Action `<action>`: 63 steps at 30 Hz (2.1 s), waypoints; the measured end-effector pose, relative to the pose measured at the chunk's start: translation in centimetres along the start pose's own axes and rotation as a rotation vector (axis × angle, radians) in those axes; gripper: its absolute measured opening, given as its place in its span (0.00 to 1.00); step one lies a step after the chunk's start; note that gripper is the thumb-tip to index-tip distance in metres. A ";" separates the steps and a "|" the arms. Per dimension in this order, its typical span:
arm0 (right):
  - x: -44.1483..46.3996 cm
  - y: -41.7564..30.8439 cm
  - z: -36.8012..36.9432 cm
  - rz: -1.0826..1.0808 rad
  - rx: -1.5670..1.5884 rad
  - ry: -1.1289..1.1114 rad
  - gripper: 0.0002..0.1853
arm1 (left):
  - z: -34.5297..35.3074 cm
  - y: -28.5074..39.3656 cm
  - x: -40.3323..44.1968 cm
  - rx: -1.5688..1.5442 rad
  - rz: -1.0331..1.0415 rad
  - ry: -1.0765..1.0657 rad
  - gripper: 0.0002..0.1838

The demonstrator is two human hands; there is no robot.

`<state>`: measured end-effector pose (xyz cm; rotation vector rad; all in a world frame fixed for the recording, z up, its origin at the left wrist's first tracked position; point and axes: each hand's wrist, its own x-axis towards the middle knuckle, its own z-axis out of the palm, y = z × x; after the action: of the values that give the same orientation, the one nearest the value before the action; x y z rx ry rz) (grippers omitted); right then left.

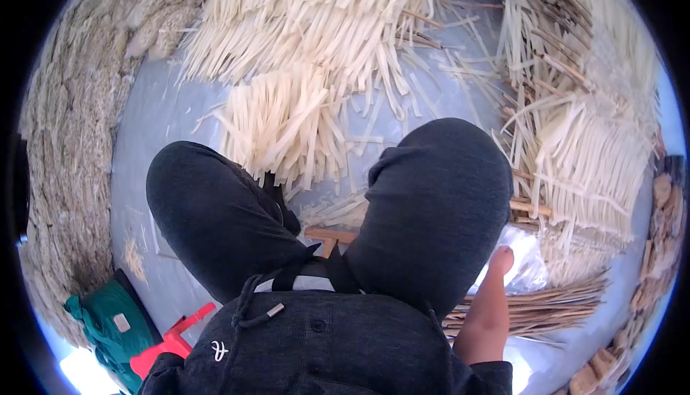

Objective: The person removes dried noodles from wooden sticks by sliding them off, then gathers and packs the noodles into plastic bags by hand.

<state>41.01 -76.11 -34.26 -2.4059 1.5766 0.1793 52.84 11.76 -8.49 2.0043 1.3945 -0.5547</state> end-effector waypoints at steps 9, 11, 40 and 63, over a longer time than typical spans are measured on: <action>-6.2 -5.6 -4.3 0.338 0.188 0.004 0.23 | 1.4 -0.5 0.7 -0.046 0.020 -0.043 0.20; -6.0 -5.1 -3.6 0.350 0.196 0.035 0.23 | 1.5 -0.6 0.9 -0.052 0.033 -0.043 0.20; -15.8 -6.2 -2.9 0.306 0.398 -0.210 0.20 | 2.7 3.2 3.4 -0.009 0.161 -0.083 0.17; -23.1 -8.6 -3.9 0.315 0.418 -0.586 0.15 | 2.5 6.0 5.5 0.016 0.207 -0.098 0.16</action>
<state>39.41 -53.62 -23.62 -1.5884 1.5035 0.5056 60.44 12.27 -12.31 2.0743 1.1122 -0.5632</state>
